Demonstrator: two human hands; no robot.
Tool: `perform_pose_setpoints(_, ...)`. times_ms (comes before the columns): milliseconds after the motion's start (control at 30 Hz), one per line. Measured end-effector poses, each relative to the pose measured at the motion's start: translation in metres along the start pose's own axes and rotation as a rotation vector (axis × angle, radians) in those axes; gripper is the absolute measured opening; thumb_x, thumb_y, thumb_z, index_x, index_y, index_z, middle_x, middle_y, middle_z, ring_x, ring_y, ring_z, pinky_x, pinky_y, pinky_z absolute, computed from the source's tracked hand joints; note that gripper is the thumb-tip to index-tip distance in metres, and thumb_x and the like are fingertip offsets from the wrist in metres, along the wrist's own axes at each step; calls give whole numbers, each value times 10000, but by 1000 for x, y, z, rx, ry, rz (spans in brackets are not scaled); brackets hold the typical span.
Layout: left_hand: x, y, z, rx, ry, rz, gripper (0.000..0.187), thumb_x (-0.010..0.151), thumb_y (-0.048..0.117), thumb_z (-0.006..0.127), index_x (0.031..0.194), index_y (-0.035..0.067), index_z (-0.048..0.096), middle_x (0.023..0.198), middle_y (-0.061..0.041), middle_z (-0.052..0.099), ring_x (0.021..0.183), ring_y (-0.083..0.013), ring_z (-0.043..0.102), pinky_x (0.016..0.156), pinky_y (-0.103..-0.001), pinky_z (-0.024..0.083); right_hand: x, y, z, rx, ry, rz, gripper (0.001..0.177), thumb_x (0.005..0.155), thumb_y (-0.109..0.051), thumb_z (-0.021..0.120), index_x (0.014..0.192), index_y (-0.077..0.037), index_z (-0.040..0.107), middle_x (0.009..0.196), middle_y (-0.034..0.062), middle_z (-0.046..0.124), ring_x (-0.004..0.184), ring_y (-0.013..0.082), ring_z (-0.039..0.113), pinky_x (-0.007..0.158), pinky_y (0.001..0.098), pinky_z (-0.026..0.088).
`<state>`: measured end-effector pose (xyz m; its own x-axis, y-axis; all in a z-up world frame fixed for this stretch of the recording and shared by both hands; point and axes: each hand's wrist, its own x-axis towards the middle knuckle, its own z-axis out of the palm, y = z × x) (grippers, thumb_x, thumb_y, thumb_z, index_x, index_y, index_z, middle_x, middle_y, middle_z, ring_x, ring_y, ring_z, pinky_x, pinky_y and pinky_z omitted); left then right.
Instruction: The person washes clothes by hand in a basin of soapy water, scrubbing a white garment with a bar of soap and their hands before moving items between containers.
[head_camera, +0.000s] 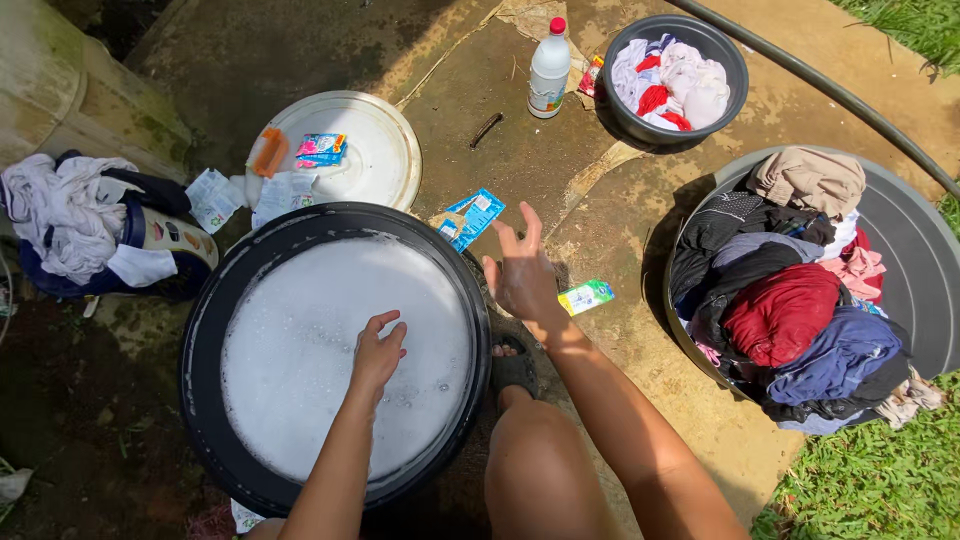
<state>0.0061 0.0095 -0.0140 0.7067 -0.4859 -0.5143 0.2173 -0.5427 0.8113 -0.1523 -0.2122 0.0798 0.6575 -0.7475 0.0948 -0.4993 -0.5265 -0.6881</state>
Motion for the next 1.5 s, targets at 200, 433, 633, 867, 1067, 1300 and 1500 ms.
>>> perform_pose_setpoints(200,41,-93,-57,284,289,-54,544,922,296,717,1431,157,582,1547,-255,352,1502,-388,267,1169,-505,363,90,23,173,-105,-587,-307,384,896,-349,702,1197,-110,699,1299,132,646,1206,368,601,996,436,478)
perform_pose_setpoints(433,38,-179,-136,46,581,-530,739,884,499,669,1550,331,397,1683,-131,105,1524,-428,206,1175,-569,349,65,99,320,171,-528,296,514,924,-477,646,1277,-105,642,1236,148,699,1170,292,655,999,380,504)
perform_pose_setpoints(633,30,-248,-101,-756,383,-731,663,920,488,617,1499,237,414,1570,-158,227,1370,-392,430,1115,-509,430,0,10,314,215,-451,314,404,969,-423,640,1160,-68,655,1092,163,689,1043,305,654,911,406,524)
perform_pose_setpoints(867,58,-256,-52,-1289,145,-372,502,965,480,573,1356,172,517,1376,-130,404,1233,-331,517,1032,-446,475,-56,-103,337,330,-712,115,338,1022,-361,632,1024,-25,670,925,182,677,894,321,652,809,437,546)
perform_pose_setpoints(1067,144,-205,-85,-1259,-74,25,431,1003,473,535,1234,116,605,1209,-106,556,1115,-279,592,961,-392,513,-50,-163,336,348,-814,7,352,1059,-316,627,927,6,681,805,194,669,787,332,651,736,459,563)
perform_pose_setpoints(1300,79,-114,-156,530,225,69,843,907,60,558,1713,208,358,1449,-176,499,1294,-372,538,1092,-429,473,29,-134,281,-484,-751,-234,397,956,-220,610,1340,-122,590,1521,188,360,1332,416,437,1059,600,392)
perform_pose_setpoints(1500,-7,-135,-202,707,624,-63,713,898,134,633,1539,177,324,1613,-251,203,1481,-431,196,1198,-560,216,50,6,211,-680,-566,72,464,918,-365,672,1336,-176,609,1420,185,465,1346,396,411,1074,594,360)
